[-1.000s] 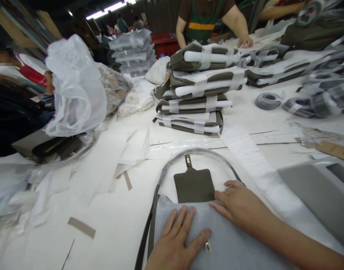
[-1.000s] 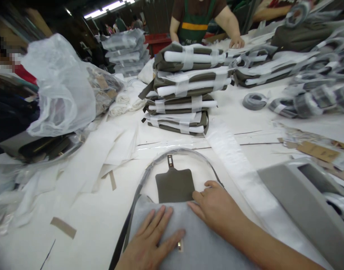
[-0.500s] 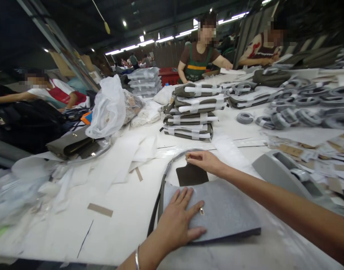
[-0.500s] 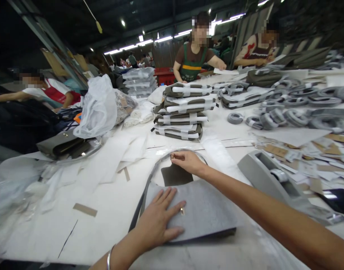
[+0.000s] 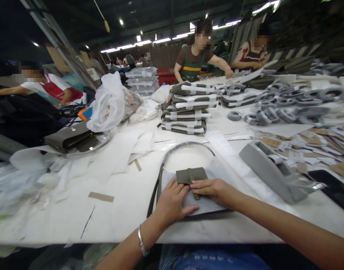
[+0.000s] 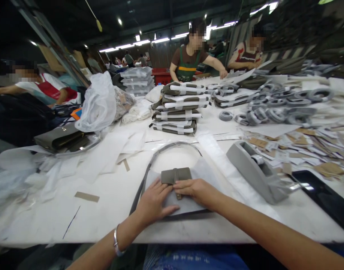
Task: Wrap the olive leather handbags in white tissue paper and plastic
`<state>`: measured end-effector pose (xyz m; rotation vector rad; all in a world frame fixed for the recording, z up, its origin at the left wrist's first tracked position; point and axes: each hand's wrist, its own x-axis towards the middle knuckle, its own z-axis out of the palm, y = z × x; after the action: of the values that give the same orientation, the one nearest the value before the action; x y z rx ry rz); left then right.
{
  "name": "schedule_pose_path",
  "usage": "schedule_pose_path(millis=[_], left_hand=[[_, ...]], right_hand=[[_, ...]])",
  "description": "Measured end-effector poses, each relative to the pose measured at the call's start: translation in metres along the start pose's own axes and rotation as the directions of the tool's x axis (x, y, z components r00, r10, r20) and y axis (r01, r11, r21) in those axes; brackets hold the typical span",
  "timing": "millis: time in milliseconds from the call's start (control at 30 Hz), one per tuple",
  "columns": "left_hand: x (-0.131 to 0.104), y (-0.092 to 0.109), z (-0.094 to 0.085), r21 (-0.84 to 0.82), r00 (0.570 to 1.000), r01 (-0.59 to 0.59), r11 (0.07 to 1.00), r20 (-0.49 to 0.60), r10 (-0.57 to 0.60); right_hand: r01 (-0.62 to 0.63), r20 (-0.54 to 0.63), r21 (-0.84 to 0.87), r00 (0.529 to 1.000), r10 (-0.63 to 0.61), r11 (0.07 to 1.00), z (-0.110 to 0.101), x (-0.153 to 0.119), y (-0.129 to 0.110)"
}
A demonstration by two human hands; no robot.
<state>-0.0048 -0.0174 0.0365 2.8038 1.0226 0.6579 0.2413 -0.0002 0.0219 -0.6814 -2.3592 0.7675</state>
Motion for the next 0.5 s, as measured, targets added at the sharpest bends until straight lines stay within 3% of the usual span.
schedule_pose_path(millis=[100, 233, 333, 500], left_hand=[[-0.009, 0.009, 0.003, 0.071, 0.991, -0.089, 0.994, -0.092, 0.095], [-0.014, 0.022, 0.003, -0.012, 0.970, -0.241, 0.970, -0.028, 0.241], [-0.011, 0.026, 0.000, -0.075, 0.975, -0.210, 0.975, 0.054, 0.214], [-0.009, 0.024, -0.003, -0.037, 0.966, -0.226, 0.973, 0.123, 0.229]], right_hand=[[-0.012, -0.014, 0.001, 1.000, 0.012, 1.000, 0.005, -0.002, 0.004], [-0.040, 0.016, -0.055, 0.999, 0.041, 0.998, 0.007, -0.003, 0.000], [-0.017, 0.058, -0.144, 0.998, 0.026, 0.989, 0.004, 0.005, -0.006], [0.074, 0.166, -0.302, 0.986, -0.024, 0.950, -0.012, 0.028, -0.008]])
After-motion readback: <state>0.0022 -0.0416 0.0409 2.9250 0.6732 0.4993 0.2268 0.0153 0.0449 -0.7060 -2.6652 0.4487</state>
